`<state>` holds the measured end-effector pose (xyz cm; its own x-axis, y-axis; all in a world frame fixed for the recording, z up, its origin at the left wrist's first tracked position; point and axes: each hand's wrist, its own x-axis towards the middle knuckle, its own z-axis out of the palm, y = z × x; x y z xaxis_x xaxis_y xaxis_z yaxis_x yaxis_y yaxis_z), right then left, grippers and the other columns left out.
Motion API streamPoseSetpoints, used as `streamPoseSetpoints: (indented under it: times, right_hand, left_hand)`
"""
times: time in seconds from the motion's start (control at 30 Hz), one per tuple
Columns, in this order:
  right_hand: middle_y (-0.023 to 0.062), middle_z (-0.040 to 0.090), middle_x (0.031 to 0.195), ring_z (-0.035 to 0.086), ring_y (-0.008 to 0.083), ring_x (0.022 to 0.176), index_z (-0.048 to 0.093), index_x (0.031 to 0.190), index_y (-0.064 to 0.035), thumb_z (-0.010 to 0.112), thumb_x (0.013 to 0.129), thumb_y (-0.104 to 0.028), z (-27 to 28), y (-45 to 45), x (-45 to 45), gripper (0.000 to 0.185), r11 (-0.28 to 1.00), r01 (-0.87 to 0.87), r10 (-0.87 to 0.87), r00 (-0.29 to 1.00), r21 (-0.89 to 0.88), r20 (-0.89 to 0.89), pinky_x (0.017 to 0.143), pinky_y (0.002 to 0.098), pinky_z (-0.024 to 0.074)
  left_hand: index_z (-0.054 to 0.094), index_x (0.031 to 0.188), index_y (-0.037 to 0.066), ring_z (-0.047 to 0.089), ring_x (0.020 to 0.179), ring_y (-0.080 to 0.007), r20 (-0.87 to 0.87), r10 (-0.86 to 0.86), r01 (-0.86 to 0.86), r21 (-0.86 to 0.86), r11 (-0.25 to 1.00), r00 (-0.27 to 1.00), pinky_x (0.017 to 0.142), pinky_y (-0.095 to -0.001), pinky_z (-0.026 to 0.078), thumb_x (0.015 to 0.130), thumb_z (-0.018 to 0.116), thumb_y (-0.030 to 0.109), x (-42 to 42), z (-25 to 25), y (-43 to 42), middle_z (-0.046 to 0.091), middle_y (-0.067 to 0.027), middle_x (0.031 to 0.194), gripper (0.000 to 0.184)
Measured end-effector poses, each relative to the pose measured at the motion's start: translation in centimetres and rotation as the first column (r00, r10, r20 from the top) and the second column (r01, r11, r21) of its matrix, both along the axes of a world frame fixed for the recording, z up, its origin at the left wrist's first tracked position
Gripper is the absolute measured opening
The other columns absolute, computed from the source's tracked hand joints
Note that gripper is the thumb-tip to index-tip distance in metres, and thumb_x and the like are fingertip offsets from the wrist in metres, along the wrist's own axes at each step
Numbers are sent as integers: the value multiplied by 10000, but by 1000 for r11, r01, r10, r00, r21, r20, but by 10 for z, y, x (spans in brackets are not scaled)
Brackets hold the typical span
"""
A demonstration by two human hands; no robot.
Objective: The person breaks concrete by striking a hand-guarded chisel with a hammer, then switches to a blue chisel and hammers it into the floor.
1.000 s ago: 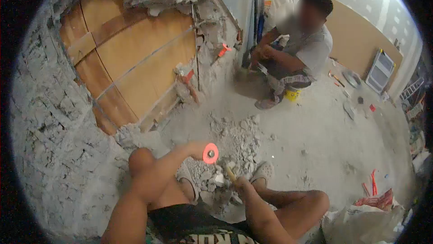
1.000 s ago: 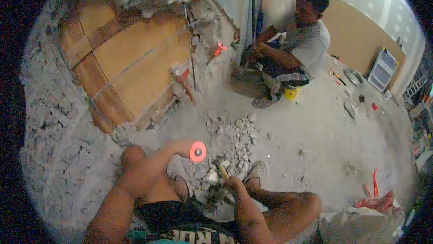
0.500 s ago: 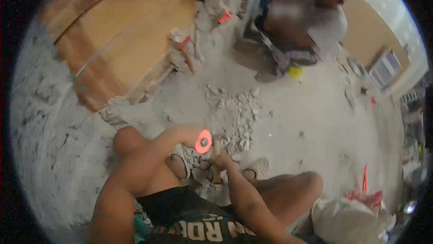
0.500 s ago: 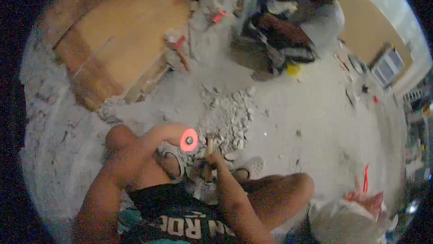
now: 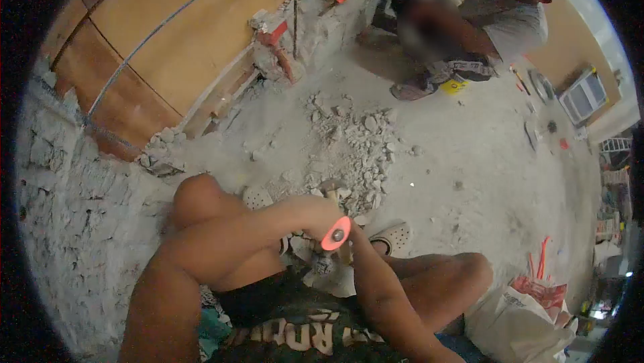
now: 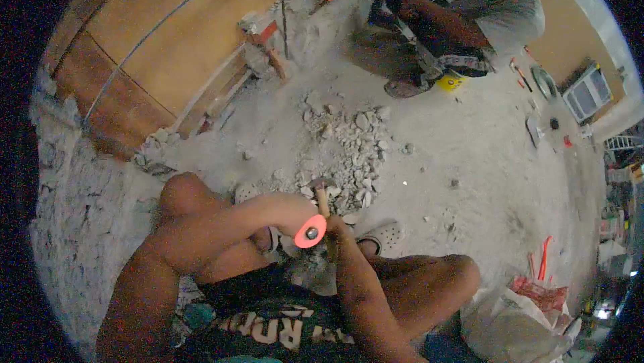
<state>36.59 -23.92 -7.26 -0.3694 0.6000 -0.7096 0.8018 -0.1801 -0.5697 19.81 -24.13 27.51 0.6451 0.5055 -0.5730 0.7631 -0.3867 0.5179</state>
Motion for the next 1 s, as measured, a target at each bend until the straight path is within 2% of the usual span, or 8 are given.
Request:
streamPoseSetpoints:
  times: [0.37, 0.5, 0.6, 0.67, 0.77, 0.8, 0.87, 1.0]
  right_hand:
    - [215, 664, 813, 645, 316, 709, 640, 847, 101, 630, 776, -303, 91, 36, -41, 411, 950, 300, -311, 932, -87, -187, 665, 431, 505]
    - [197, 644, 770, 630, 300, 661, 618, 858, 114, 616, 796, -249, 118, 33, -53, 369, 924, 347, -380, 874, -159, -302, 631, 418, 509]
    - [102, 591, 713, 586, 207, 574, 548, 1022, 40, 579, 885, -231, 146, 46, -65, 306, 882, 398, -470, 787, -252, -400, 515, 372, 495]
    - [67, 575, 720, 552, 175, 548, 516, 1083, -5, 562, 908, -258, 126, 49, -58, 311, 915, 359, -403, 843, -187, -356, 469, 354, 477]
    - [62, 580, 732, 554, 167, 555, 510, 1085, -21, 548, 918, -267, 110, 60, -61, 301, 907, 289, -363, 906, -308, -218, 455, 338, 461]
    - [57, 574, 728, 555, 165, 564, 511, 1101, -24, 550, 923, -287, 104, 57, -61, 320, 917, 292, -359, 899, -271, -249, 469, 337, 462]
    - [47, 562, 722, 555, 162, 584, 512, 1134, -31, 554, 935, -326, 95, 50, -56, 359, 935, 296, -345, 887, -197, -306, 497, 334, 464]
    - [33, 546, 716, 553, 160, 596, 514, 1171, -45, 562, 938, -345, 87, 47, -66, 383, 943, 312, -331, 874, -111, -356, 516, 333, 467]
  left_hand:
    - [577, 1084, 36, 586, 1042, -311, 175, -285, 251, 194, 948, 942, 877, -435, 460, 757, 654, 236, -5, 40, 6, 642, -149, 1014, 391]
    - [610, 1149, 54, 610, 1022, -229, 594, 3, -88, 114, 990, 804, 915, -366, 468, 709, 790, 247, -89, 86, 71, 653, -103, 1112, 514]
    - [611, 1135, 45, 626, 923, -145, 427, 451, -522, 60, 851, 784, 801, -313, 515, 813, 718, 230, -166, 73, 149, 675, -43, 1041, 386]
    - [611, 1123, 43, 618, 897, -97, 573, 705, -723, -260, 641, 418, 739, -286, 514, 859, 665, 194, -203, 34, 187, 673, -22, 1029, 309]
    - [618, 1085, 45, 623, 903, -130, 701, 704, -863, -279, 422, 118, 740, -317, 510, 840, 688, 225, -300, -69, 230, 673, -41, 1014, 312]
    - [618, 1085, 45, 623, 903, -130, 690, 716, -863, -294, 411, 105, 740, -317, 510, 840, 688, 225, -328, -109, 234, 673, -41, 1014, 312]
    - [615, 1070, 57, 624, 915, -165, 671, 608, -888, 438, 138, 425, 764, -343, 511, 788, 735, 236, -366, -190, 230, 667, -57, 980, 354]
    - [630, 861, 84, 627, 777, -206, 753, 321, -774, 370, 514, 574, 691, -336, 493, 694, 737, 117, -295, -272, 165, 648, -61, 787, 201]
